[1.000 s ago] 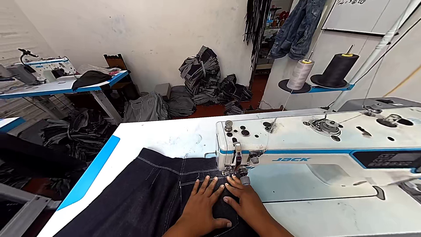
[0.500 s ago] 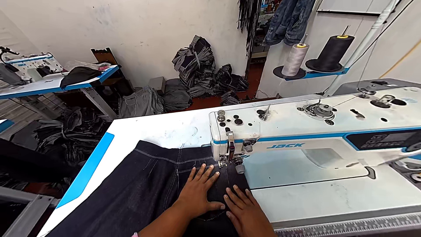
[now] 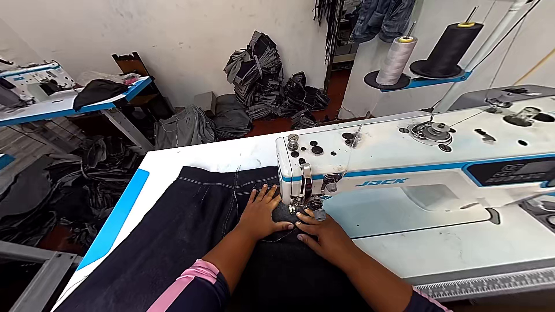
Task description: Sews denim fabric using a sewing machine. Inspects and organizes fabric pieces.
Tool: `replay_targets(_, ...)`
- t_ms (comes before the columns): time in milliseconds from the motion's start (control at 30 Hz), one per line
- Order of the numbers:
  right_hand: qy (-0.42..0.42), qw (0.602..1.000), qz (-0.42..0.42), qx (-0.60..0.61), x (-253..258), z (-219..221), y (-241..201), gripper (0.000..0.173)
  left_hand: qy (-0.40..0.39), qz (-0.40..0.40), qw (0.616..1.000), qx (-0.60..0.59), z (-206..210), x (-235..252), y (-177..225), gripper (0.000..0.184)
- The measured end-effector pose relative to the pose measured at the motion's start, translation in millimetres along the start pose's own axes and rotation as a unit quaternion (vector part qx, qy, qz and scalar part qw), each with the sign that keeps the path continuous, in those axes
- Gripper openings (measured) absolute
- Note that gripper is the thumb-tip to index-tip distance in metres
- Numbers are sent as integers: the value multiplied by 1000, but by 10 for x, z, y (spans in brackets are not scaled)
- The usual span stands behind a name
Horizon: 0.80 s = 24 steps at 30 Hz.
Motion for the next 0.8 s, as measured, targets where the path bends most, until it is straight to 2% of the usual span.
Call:
replay_targets(167, 29, 999, -9, -18, 182, -59, 131, 38, 28, 1, 1000, -8, -104, 161, -88, 102)
replay_targets(333, -97, 991, 76, -55, 162, -27, 79, 46, 6, 31, 999, 10, -143, 222, -128, 99)
replay_targets(533, -105, 988, 82, -74, 73, -19, 45, 49, -4, 52, 998, 32, -148, 212, -111, 95)
replay_targets(567, -92, 990, 71, -78, 1, 9, -38, 50, -13, 75, 996, 43, -138, 200, -107, 92)
replay_targets(633, -47, 996, -19, -67, -260, 145, -412, 60, -37, 171, 981, 88, -140, 184, -122, 80)
replay_targets(700, -85, 988, -123, -29, -529, 415, -838, 61, -59, 242, 960, 132, -152, 217, -171, 73)
replay_targets(767, -94, 974, -204, -39, -702, 581, -985, 51, -63, 252, 957, 127, -95, 235, -198, 73)
replay_targets(800, -53, 970, -234, -38, -730, 548, -986, 38, -53, 247, 960, 120, -86, 234, -209, 73)
Point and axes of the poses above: each hand's wrist, its own x-axis towards the middle knuckle, its own z-axis out of the palm, y = z × x, the point moved 6 cm from there along x, towards the middle knuckle, and after that the axes turned 1 degree about -x, right-handed, at the moved point
